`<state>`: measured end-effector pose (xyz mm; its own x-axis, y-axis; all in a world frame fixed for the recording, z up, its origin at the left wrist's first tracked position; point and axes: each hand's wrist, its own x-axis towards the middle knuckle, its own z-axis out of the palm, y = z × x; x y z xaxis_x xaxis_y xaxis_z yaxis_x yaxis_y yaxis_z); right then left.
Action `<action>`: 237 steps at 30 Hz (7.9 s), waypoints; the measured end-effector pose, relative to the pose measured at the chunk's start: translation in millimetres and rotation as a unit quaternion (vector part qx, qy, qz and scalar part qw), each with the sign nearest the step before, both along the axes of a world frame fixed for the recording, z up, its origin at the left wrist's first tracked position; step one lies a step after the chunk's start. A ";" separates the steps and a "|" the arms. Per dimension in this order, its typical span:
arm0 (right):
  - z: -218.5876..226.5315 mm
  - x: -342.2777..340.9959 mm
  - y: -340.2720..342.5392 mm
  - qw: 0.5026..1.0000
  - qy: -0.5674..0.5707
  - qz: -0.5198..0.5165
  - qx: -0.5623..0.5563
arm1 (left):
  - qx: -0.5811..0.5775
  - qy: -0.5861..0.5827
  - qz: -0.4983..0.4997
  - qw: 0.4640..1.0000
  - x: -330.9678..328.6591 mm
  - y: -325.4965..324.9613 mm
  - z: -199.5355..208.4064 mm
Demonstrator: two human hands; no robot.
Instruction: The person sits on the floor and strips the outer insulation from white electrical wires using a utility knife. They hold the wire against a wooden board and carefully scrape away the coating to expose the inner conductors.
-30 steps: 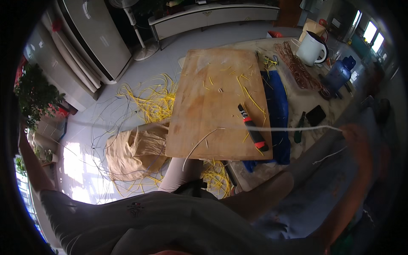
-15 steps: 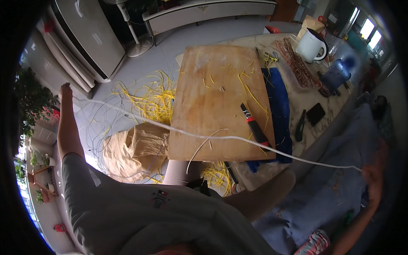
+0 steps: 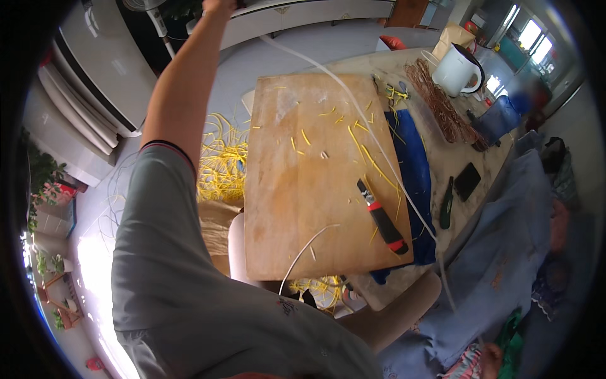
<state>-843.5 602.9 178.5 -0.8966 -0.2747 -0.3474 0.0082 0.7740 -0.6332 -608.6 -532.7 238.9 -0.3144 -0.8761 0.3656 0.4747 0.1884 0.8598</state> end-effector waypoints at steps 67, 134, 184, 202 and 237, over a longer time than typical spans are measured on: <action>-142.1 209.5 -402.0 0.844 -0.229 0.251 -0.415 | 0.165 -0.225 -0.156 0.948 78.5 606.1 -202.9; -159.0 243.2 -411.1 0.861 -0.106 0.245 -0.433 | 0.038 -0.300 -0.121 0.946 125.8 664.4 -204.9; -109.6 166.7 -397.4 0.858 0.327 0.367 -0.152 | 0.129 -0.250 -0.136 0.950 135.3 663.3 -226.5; -105.2 93.7 -435.1 0.813 0.261 0.508 -0.111 | 0.258 -0.200 -0.122 0.937 148.2 698.7 -239.2; -132.4 187.7 -455.5 0.565 0.435 0.682 -0.164 | 0.337 -0.190 -0.163 0.908 150.0 674.6 -242.3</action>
<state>-655.8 147.4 46.1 0.4341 -0.8377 0.3313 -0.8787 -0.4748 -0.0492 -458.7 141.8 -3.3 -0.5876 -0.6985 -0.4083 0.0561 -0.5386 0.8407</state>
